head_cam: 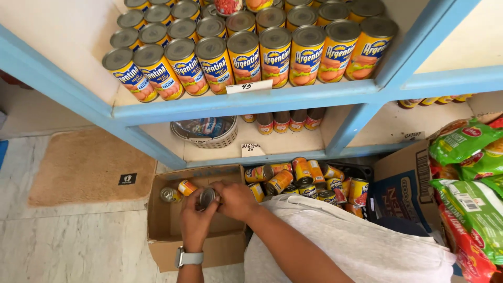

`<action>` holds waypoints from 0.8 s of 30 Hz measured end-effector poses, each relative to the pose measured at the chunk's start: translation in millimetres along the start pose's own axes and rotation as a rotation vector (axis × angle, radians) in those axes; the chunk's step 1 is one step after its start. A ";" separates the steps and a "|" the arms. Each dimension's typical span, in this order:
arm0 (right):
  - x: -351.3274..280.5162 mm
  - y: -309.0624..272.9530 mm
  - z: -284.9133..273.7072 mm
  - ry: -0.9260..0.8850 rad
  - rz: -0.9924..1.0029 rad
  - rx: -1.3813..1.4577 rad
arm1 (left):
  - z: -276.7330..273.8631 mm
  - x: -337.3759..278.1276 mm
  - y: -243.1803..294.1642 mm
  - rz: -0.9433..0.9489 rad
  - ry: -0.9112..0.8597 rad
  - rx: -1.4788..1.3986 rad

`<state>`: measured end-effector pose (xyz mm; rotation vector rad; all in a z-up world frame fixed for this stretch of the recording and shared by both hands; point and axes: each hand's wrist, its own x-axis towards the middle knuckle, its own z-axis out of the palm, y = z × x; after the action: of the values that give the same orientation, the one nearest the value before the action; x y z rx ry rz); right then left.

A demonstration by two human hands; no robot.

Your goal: Stocking canned goods onto a grocery store shelf from a cardboard box.

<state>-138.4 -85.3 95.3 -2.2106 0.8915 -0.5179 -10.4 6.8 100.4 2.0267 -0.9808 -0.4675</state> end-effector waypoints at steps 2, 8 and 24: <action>-6.8 -12.5 -18.5 0.027 -0.020 0.063 | -5.2 1.3 -7.1 0.063 -0.036 -0.071; -10.6 -31.9 -58.1 0.155 -0.127 0.377 | -45.5 4.4 51.0 0.169 -0.163 -0.271; -4.7 -130.7 -291.8 0.493 -0.533 0.084 | -115.8 46.1 309.5 0.961 -0.164 -0.219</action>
<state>-251.1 -143.8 388.8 -2.2719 0.4796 -1.3677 -56.9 -81.9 418.7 1.1358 -1.7547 -0.1911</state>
